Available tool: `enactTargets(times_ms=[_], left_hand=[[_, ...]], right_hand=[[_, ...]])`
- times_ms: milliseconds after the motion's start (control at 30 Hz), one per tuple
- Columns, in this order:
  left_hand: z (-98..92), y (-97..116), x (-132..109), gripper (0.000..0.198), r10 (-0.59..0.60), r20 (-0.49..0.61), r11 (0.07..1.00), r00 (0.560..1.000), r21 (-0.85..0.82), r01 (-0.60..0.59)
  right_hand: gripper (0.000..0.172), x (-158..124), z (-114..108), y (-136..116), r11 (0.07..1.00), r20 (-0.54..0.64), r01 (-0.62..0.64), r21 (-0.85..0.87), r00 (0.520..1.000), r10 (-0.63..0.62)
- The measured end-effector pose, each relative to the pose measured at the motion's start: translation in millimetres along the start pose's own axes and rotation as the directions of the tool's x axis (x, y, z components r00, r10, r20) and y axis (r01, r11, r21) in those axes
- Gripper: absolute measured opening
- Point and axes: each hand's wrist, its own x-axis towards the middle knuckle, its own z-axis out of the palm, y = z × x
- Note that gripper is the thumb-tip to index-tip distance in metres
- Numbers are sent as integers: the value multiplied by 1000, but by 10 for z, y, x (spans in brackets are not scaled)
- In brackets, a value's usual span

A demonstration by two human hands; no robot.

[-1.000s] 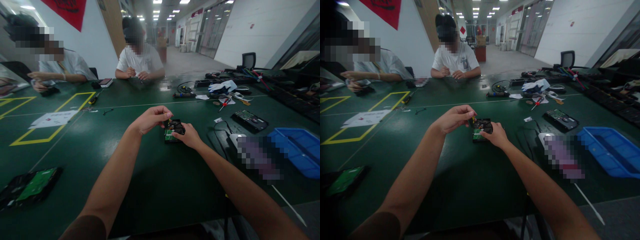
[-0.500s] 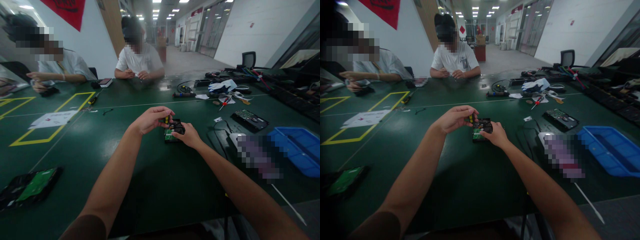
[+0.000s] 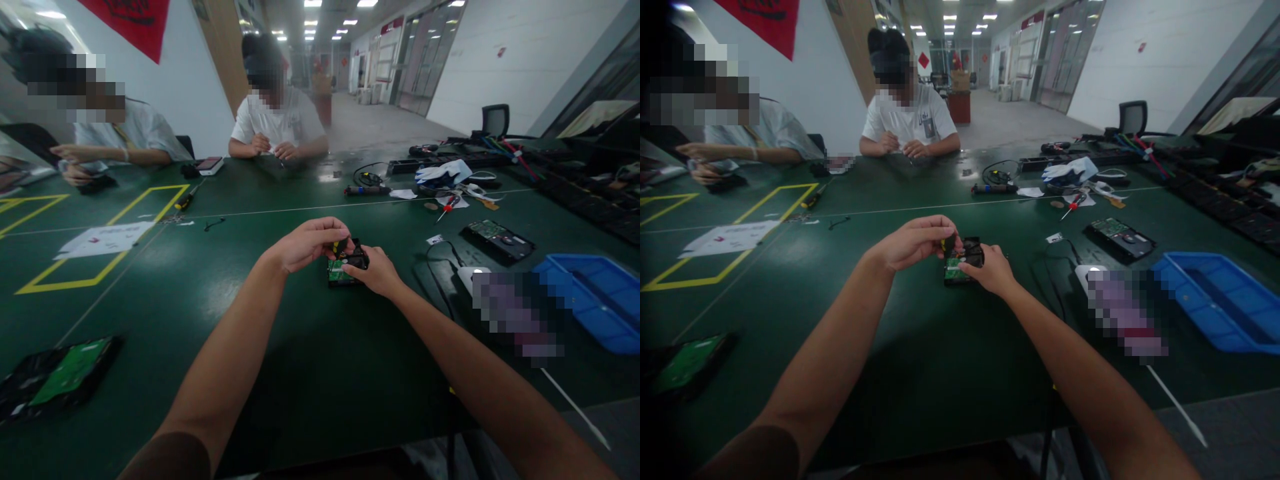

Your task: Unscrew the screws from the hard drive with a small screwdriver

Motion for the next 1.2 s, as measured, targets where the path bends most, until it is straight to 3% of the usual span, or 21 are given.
enactTargets(times_ms=[267,500,933,1100,1200], left_hand=[[56,7,-1,21,-11,14,999,1000,39,10],[-28,-13,18,21,-5,-29,1000,1000,-16,4],[-131,2,3,29,-9,2,1000,1000,18,9],[-117,-24,25,27,-16,-48,999,999,-37,14],[-70,-13,22,23,-17,-102,997,995,-74,10]], right_hand=[[59,12,23,19,1000,-12,9,-3,1000,-9],[64,12,36,31,1000,-21,-12,-1,1000,12],[62,17,29,38,1000,-14,-9,-9,1000,9],[72,10,73,57,999,-75,-44,25,996,46],[64,-5,88,49,997,-106,-62,36,992,66]])
